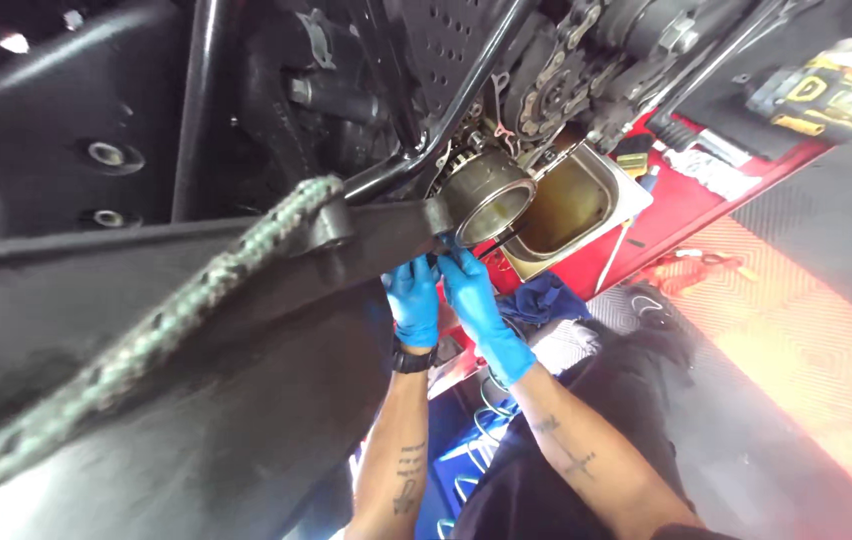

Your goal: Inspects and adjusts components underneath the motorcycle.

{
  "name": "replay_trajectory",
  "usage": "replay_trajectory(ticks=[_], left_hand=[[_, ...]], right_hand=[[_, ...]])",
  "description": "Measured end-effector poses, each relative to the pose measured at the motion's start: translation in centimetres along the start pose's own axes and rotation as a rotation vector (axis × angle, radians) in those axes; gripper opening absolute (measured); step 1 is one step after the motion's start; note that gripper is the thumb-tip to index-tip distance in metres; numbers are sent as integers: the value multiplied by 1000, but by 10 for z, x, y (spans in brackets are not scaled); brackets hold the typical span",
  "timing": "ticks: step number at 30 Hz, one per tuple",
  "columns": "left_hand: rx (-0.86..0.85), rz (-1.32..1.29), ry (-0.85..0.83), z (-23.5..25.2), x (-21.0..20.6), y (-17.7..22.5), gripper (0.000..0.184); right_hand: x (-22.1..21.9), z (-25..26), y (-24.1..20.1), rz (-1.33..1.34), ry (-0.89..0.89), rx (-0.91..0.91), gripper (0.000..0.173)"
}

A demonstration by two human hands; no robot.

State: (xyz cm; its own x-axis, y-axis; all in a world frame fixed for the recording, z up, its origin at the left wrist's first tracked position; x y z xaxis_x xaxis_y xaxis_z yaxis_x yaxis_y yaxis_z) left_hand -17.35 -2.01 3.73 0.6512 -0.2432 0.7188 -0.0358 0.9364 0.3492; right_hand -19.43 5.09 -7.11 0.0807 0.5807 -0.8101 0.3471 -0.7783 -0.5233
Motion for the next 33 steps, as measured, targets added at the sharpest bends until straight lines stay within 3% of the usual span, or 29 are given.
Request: replay_trajectory(ticks=[2,5,9,16,24,28,33], left_hand=[[39,-151,-44,-1,1,-2,12],[69,-275,-55,-1,6,-2,10],[74,-151,-21,3,13,8,10],[206,10,-72,14,3,22,24],[295,-15,-78,10,4,20,10],[514,-251,-188,-1,-9,-9,11],[1004,-751,-300,-27,-43,-31,42]], right_hand=[[-7,3,7,230,-54,-164,15],[-17,10,4,383,-88,-228,17],[-24,13,6,470,-30,-230,16],[-19,15,2,444,219,-147,5],[-17,14,-3,312,96,-112,7],[-5,9,-4,180,98,-32,9],[-1,-5,-18,-82,-14,90,13]])
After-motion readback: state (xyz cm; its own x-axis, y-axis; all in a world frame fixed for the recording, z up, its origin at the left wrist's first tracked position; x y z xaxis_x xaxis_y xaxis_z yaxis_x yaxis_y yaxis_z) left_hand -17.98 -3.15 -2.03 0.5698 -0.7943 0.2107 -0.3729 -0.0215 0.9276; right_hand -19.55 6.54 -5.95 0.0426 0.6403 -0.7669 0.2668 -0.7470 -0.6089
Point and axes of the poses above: each hand's wrist, its own z-axis towards the middle knuckle, its own x-axis out of the back of the hand, y = z × x, the point moved 9 cm from there along z, towards the middle knuckle, and after that the axes turned 10 degrees about z, right-handed, at the moved point
